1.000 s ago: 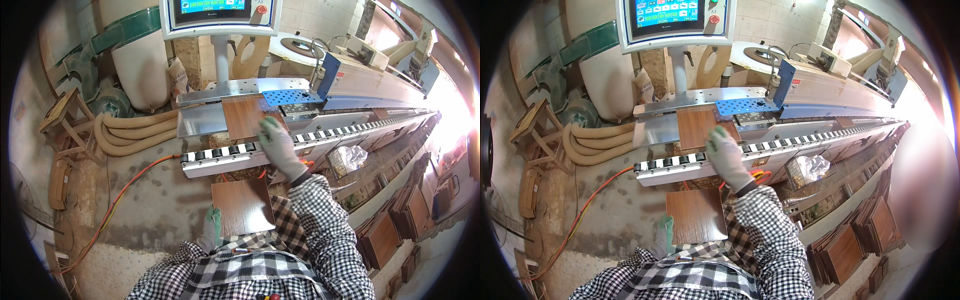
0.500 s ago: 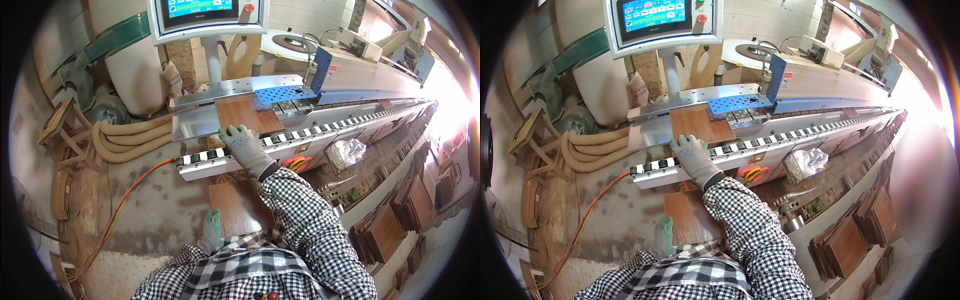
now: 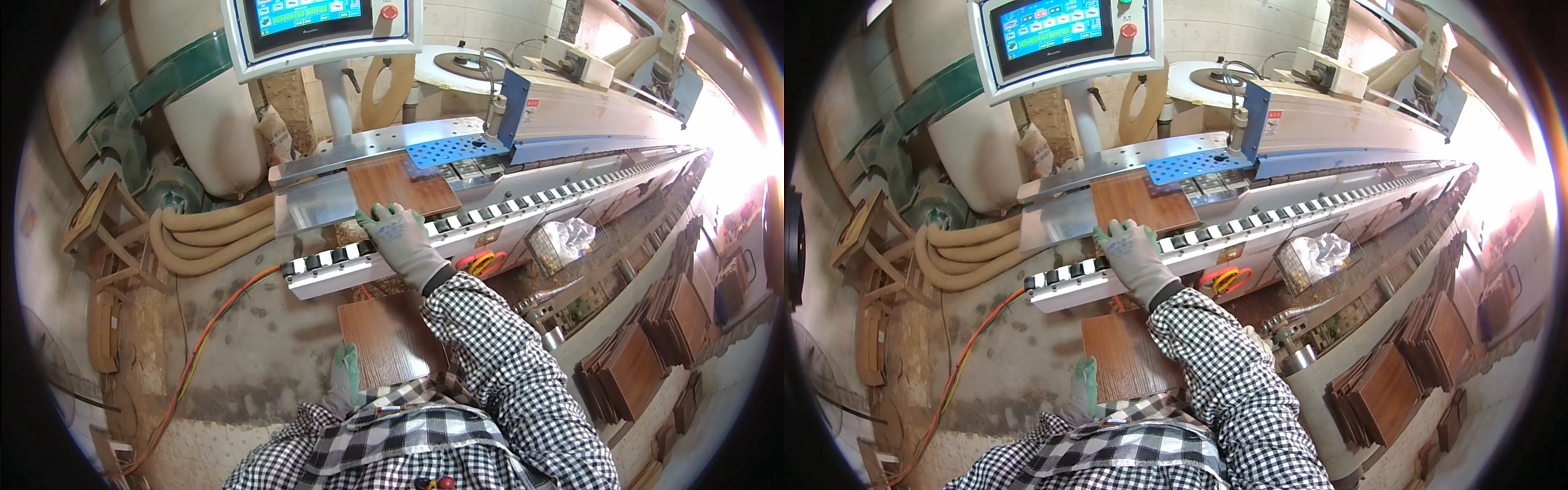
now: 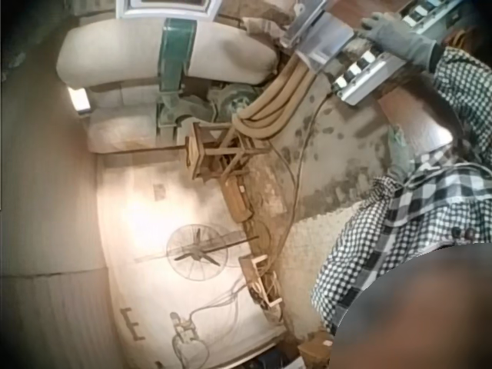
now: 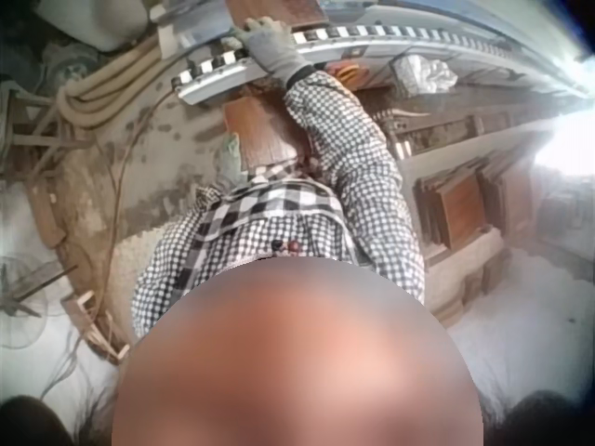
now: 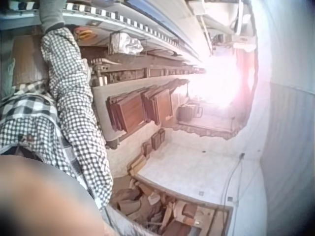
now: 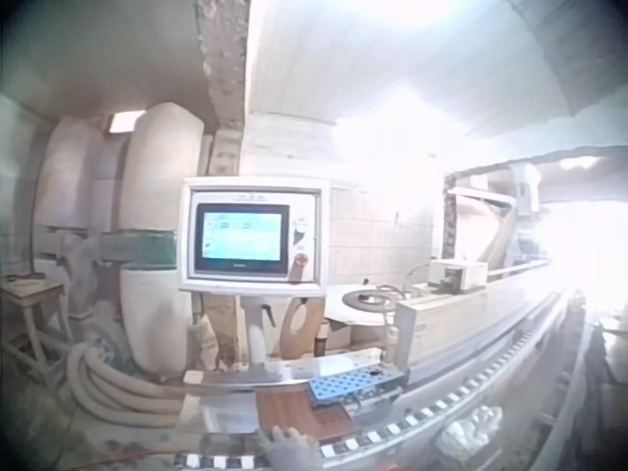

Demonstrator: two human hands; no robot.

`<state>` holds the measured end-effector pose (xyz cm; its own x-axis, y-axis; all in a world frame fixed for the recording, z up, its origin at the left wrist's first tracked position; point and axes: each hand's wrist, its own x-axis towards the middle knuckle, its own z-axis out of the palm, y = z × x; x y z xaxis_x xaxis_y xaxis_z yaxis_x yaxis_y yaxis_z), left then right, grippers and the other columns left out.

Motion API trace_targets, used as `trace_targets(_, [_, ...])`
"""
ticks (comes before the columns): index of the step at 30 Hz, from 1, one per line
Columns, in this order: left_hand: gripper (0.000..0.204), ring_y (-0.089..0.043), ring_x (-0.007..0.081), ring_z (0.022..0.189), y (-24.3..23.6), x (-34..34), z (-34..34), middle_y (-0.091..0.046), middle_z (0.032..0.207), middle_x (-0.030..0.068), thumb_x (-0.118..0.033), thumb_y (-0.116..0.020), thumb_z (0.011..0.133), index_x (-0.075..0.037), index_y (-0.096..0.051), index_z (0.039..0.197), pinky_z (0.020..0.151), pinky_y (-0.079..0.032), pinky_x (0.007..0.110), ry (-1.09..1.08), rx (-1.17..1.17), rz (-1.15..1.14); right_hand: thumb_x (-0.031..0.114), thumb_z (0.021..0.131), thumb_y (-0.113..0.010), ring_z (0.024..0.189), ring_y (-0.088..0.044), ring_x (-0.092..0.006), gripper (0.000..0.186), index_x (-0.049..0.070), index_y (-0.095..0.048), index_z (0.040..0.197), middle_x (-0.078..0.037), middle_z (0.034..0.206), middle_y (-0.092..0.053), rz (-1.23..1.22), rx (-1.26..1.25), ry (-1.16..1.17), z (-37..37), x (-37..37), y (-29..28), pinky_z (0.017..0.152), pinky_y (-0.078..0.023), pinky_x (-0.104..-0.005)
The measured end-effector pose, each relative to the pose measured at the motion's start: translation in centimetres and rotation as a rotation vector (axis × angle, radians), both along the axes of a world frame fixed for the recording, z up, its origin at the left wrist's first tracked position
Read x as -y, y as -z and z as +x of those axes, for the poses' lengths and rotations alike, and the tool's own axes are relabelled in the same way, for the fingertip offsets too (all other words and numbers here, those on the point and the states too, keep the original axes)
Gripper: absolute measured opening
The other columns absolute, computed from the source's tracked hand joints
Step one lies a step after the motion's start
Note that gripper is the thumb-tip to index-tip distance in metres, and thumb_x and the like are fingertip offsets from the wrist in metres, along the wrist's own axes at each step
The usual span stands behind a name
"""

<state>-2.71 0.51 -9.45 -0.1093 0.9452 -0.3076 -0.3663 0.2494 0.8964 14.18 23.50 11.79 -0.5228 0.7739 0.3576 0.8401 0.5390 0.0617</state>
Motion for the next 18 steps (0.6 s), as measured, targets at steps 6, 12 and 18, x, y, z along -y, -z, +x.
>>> trace_targets(6, [0.035,-0.059,0.0124,0.101,-2.3,0.1,0.0,-0.061,0.114,0.0022,-0.03,-0.049,0.111,-0.003,-0.056,0.131,0.089,-0.053,0.032,0.07,-0.287,0.091,0.022,0.094,-0.061,0.106,-0.065,-0.0233,0.04,0.027,-0.064,0.133,-0.002,0.11,-0.062,-0.005,0.048,0.068,2.7,-0.4,-0.5,0.082,-0.057,-0.0405])
trace_targets(12, [0.036,-0.061,0.0132,0.101,-1.9,0.1,0.0,-0.062,0.116,0.0042,-0.031,-0.047,0.111,-0.002,-0.055,0.132,0.089,-0.055,0.032,0.033,-0.349,0.079,0.022,0.096,-0.06,0.102,-0.067,-0.0231,0.036,0.03,-0.067,0.13,-0.002,0.107,-0.064,0.013,0.108,0.114,5.5,-1.1,-0.9,0.084,-0.056,-0.0405])
trace_targets(18, [0.038,-0.059,0.0118,0.103,-5.2,0.0,1.1,-0.063,0.119,0.0048,-0.025,-0.047,0.111,0.002,-0.053,0.138,0.091,-0.05,0.031,0.052,0.131,-0.027,0.018,0.097,-0.059,0.099,-0.067,-0.0228,0.037,0.032,-0.066,0.13,-0.002,0.105,-0.064,0.071,0.164,0.191,9.5,-2.1,-0.2,0.08,-0.055,-0.0395])
